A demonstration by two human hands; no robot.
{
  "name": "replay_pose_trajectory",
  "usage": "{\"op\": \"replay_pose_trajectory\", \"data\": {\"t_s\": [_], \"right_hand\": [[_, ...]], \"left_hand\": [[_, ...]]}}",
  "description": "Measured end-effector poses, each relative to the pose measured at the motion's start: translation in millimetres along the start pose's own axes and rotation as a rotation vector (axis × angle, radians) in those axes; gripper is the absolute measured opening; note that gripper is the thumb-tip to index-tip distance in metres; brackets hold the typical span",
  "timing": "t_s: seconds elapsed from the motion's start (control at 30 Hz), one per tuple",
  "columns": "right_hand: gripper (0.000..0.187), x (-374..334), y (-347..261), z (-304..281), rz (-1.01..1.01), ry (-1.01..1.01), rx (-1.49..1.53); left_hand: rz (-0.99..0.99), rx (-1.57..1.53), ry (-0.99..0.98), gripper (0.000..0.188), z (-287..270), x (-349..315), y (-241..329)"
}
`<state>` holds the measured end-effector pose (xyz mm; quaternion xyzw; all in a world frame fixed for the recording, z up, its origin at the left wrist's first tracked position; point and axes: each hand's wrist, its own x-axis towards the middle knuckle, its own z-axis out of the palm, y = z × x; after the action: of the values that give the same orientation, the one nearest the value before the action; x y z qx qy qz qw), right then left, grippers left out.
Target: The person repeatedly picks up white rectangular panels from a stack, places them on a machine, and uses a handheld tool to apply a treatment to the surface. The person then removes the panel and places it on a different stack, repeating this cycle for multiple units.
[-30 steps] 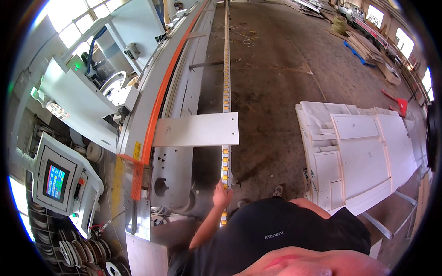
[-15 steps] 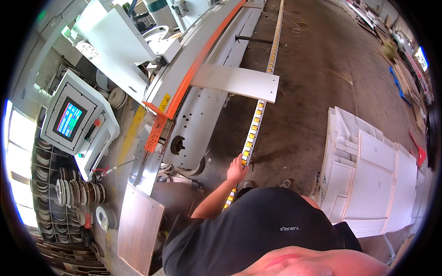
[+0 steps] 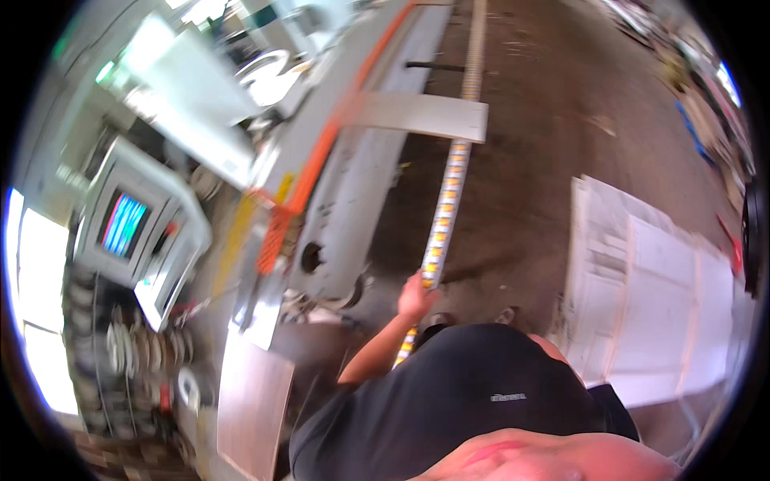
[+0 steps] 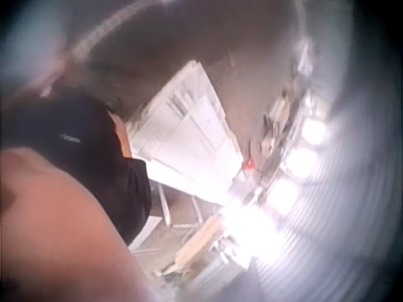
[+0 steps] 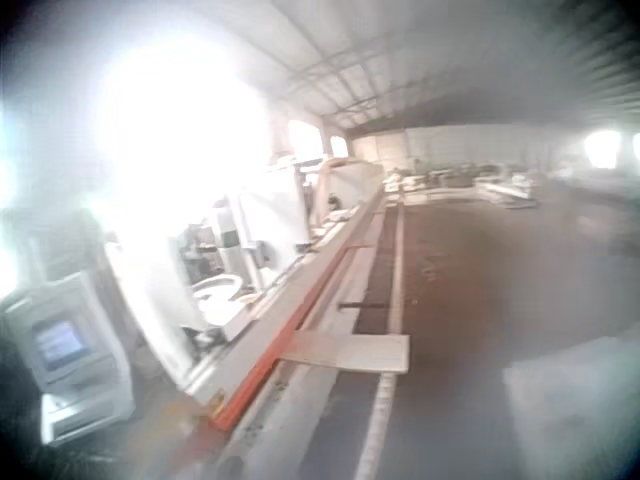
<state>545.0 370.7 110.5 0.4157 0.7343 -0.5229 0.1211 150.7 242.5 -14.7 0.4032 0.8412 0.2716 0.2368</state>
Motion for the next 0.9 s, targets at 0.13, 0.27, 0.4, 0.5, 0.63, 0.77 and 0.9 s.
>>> {"op": "replay_pose_trajectory", "data": {"t_s": [0.13,0.27,0.4,0.5,0.63,0.77,0.9], "right_hand": [[0.047,78,112,28,0.009,-0.109,-0.181],[0.048,127,207,57,0.027,-0.103,-0.313],[0.044,108,162,53,0.166,0.163,0.003],[0.039,104,149,57,0.168,0.297,-0.165],[0.040,91,127,44,0.203,0.352,-0.292],[0.046,77,86,35,0.324,0.376,-0.236],[0.051,100,170,56,0.297,0.439,-0.034]], "left_hand": [[0.006,-0.015,0.030,0.081,3,-1,-14],[0.022,-0.029,0.022,0.080,8,4,1],[-0.023,-0.019,0.001,0.080,-5,-4,-1],[-0.011,-0.035,0.016,0.081,-3,-8,-9],[0.003,-0.029,-0.004,0.082,1,-2,-8],[-0.038,-0.026,-0.019,0.081,-6,-5,-1],[0.009,-0.043,-0.021,0.081,2,1,7]]}}
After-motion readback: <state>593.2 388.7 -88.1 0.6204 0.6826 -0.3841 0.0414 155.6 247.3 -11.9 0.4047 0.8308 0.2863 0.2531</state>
